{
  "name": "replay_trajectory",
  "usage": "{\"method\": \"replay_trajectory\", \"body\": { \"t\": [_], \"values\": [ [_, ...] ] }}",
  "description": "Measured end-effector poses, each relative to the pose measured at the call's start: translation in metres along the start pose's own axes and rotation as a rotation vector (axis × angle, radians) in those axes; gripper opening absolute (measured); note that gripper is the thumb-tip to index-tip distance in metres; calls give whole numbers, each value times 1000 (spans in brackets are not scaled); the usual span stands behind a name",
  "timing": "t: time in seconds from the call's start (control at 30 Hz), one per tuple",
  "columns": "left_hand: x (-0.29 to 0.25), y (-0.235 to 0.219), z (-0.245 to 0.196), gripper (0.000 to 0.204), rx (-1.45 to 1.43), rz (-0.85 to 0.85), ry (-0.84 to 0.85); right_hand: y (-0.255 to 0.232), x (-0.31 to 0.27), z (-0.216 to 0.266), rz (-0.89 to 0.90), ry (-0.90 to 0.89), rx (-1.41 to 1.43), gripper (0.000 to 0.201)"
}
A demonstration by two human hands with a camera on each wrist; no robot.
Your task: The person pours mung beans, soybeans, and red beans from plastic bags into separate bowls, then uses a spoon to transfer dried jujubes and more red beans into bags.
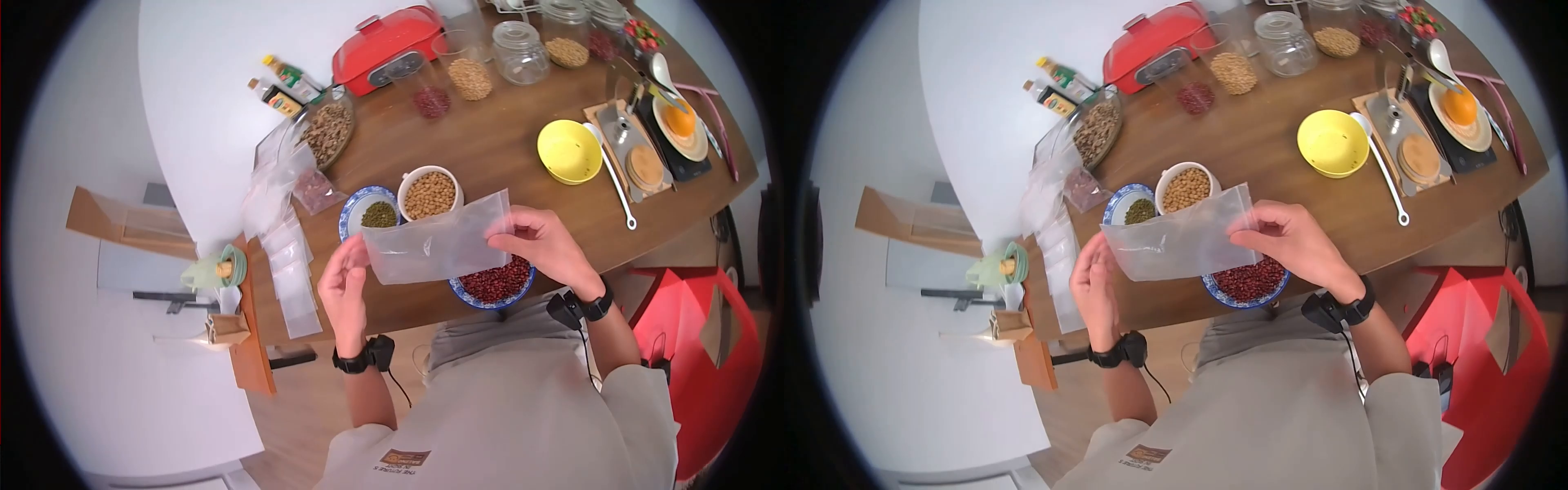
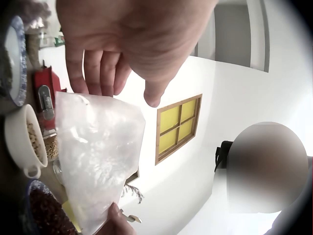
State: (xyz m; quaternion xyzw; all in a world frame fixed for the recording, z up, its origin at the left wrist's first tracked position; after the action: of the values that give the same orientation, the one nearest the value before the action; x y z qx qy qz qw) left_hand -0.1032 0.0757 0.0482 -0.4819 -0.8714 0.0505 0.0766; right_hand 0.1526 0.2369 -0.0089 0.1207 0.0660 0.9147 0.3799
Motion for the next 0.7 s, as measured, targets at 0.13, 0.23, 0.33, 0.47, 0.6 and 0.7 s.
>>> {"method": "replay_trajectory", "body": {
  "t": [0.13, 0.23, 0.33, 0.47, 0.6, 0.7],
  "values": [
    [7, 6, -22, 32, 26, -41, 59, 6, -1, 4, 26, -33, -14, 14],
    [7, 18, -34, 17, 20, -34, 91, 6, -3, 3, 30, -33, -30, 13],
    [7, 16, -30, 12, -8, -57, 96, 4, -4, 4, 22, -63, -19, 12],
    [5, 10, -16, 8, -129, -155, 28, -1, -5, 0, 13, -43, -21, 10],
    [2, 8, -9, 9, -232, -230, 65, -2, -6, -2, 5, -19, 26, 12],
    [4, 17, -12, 11, -257, -209, 65, -1, -4, 1, 9, -41, 28, 13]
  ]
}}
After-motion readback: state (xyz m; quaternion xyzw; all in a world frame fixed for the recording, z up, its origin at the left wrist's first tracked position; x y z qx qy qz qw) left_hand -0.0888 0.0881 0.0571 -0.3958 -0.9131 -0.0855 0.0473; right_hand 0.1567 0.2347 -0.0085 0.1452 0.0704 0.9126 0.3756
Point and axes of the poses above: each hand's wrist, its own x-axis towards the middle knuckle, its own y-axis out of the palm, z = x × y, the point moved 8 cm from there along x, towards the middle knuckle, and after that the axes turned 10 degrees about -y, right-handed, at the moved point
